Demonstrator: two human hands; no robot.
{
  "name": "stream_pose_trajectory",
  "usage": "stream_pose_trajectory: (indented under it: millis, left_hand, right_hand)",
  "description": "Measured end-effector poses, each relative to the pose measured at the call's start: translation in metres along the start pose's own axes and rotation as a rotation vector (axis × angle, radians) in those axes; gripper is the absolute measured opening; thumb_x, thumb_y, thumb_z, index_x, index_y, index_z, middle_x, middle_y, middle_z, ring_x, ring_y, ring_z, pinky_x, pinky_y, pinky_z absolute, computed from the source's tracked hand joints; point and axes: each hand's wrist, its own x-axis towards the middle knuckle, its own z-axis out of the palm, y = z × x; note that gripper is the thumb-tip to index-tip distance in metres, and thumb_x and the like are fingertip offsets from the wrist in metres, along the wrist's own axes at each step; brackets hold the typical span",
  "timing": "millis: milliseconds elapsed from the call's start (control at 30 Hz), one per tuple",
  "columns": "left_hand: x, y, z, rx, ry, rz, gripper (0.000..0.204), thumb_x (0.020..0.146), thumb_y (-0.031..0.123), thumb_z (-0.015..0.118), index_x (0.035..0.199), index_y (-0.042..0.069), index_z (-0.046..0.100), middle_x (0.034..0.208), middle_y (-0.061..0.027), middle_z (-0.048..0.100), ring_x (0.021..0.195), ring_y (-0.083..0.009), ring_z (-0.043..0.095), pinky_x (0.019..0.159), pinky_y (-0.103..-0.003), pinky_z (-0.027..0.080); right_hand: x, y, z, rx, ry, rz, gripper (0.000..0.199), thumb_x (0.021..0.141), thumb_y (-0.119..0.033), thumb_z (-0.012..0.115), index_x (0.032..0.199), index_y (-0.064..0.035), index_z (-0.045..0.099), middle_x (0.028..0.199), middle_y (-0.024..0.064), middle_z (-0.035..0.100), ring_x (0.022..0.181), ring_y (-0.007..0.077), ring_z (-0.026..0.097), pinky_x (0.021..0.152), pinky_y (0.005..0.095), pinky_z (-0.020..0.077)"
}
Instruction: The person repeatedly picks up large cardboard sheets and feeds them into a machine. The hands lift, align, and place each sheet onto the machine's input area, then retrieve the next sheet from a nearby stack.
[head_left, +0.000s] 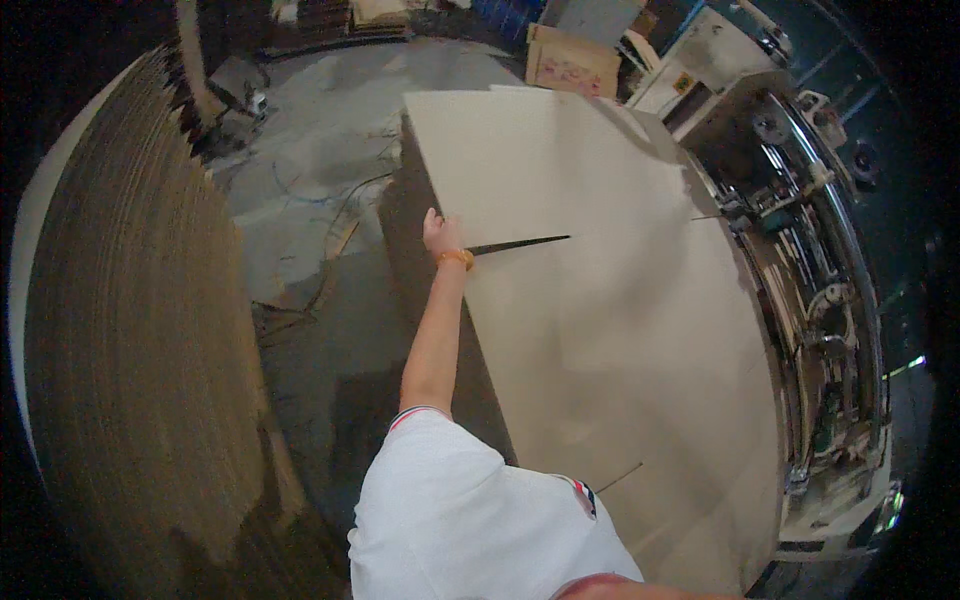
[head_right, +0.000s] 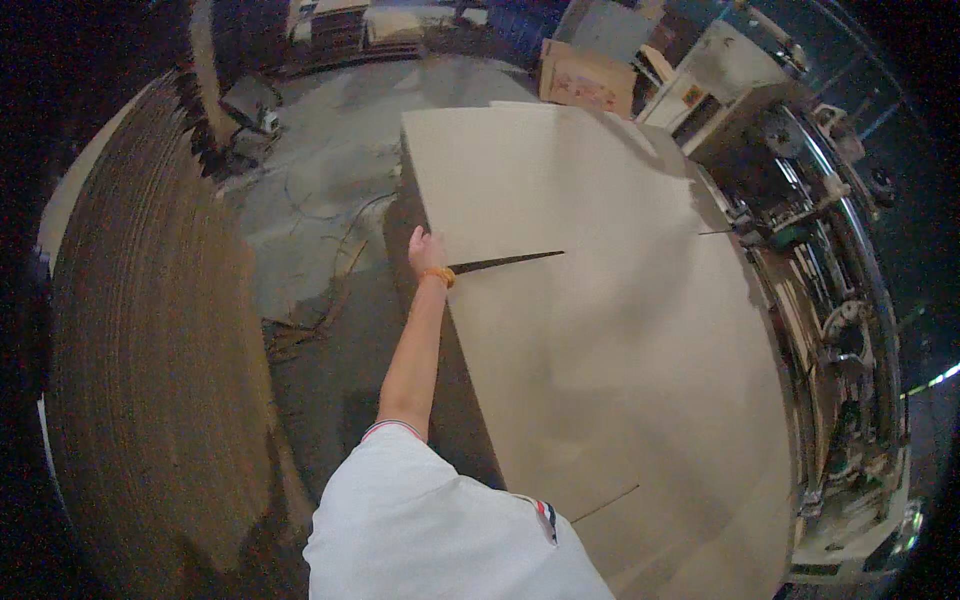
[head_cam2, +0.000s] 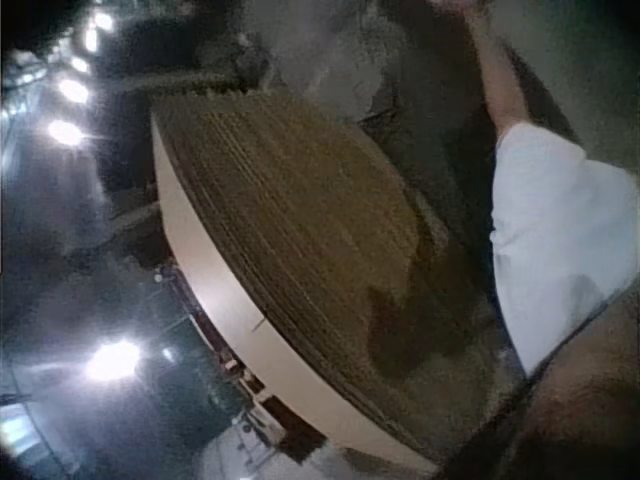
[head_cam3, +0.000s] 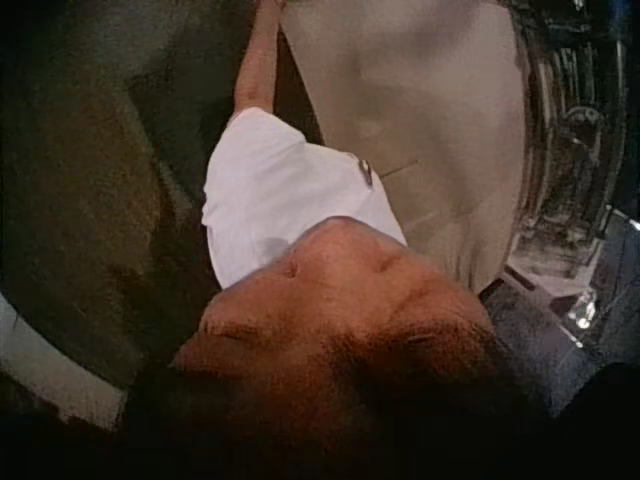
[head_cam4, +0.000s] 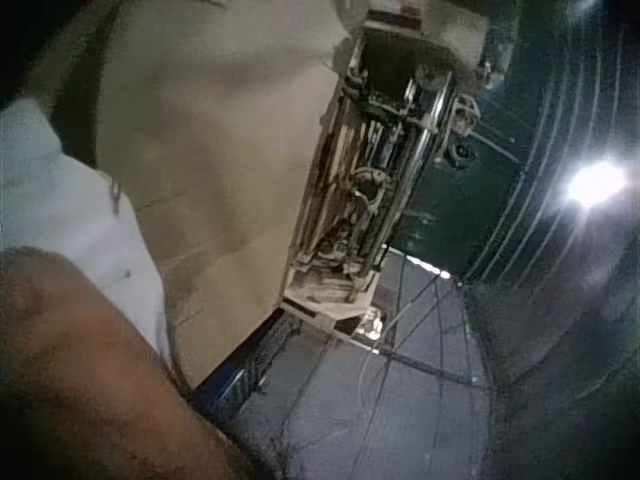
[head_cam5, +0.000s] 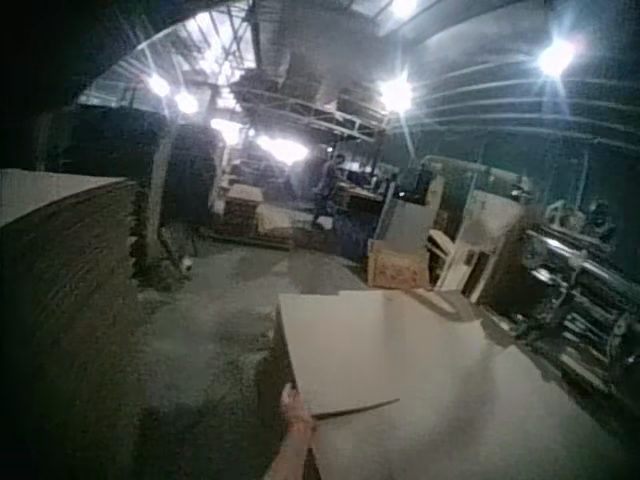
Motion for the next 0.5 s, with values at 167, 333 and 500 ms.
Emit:
stream_pose_trajectory:
  millis: [167, 333, 500]
  left_hand:
    - [0.061, 0.007, -0.047, -0.676, -0.705, -0.503, 0.027, 0.084, 0.025, 0.063, 0.103, 0.005, 0.065, 0.089, -0.0065, 0.065, 0.086, -0.0196, 0.063, 0.077, -0.033, 0.050]
    - [0.029, 0.020, 0.017, -0.234, -0.642, -0.276, 0.028, 0.085, 0.027, 0.065, 0.092, 0.000, 0.068, 0.087, -0.0089, 0.066, 0.080, -0.0208, 0.064, 0.074, -0.035, 0.050]
    - [0.021, 0.080, 0.037, 0.429, -0.661, 0.049, 0.045, 0.082, 0.019, 0.068, 0.109, -0.014, 0.055, 0.093, -0.0141, 0.067, 0.085, -0.0180, 0.063, 0.074, -0.032, 0.051]
  right_hand:
    - [0.010, -0.017, 0.005, 0.015, -0.039, -0.008, 0.052, 0.090, -0.024, 0.055, 0.136, -0.0033, 0.041, 0.134, 0.0176, 0.045, 0.119, 0.0314, 0.044, 0.091, 0.0415, 0.0425]
    - [0.013, 0.002, -0.004, 0.056, -0.042, 0.063, 0.052, 0.090, -0.024, 0.055, 0.136, -0.0036, 0.042, 0.132, 0.0167, 0.047, 0.116, 0.0304, 0.047, 0.088, 0.0404, 0.0443]
    - [0.025, 0.004, 0.002, 0.136, -0.075, 0.098, 0.051, 0.090, -0.025, 0.055, 0.135, -0.0038, 0.042, 0.131, 0.0157, 0.049, 0.114, 0.0293, 0.049, 0.085, 0.0393, 0.0462]
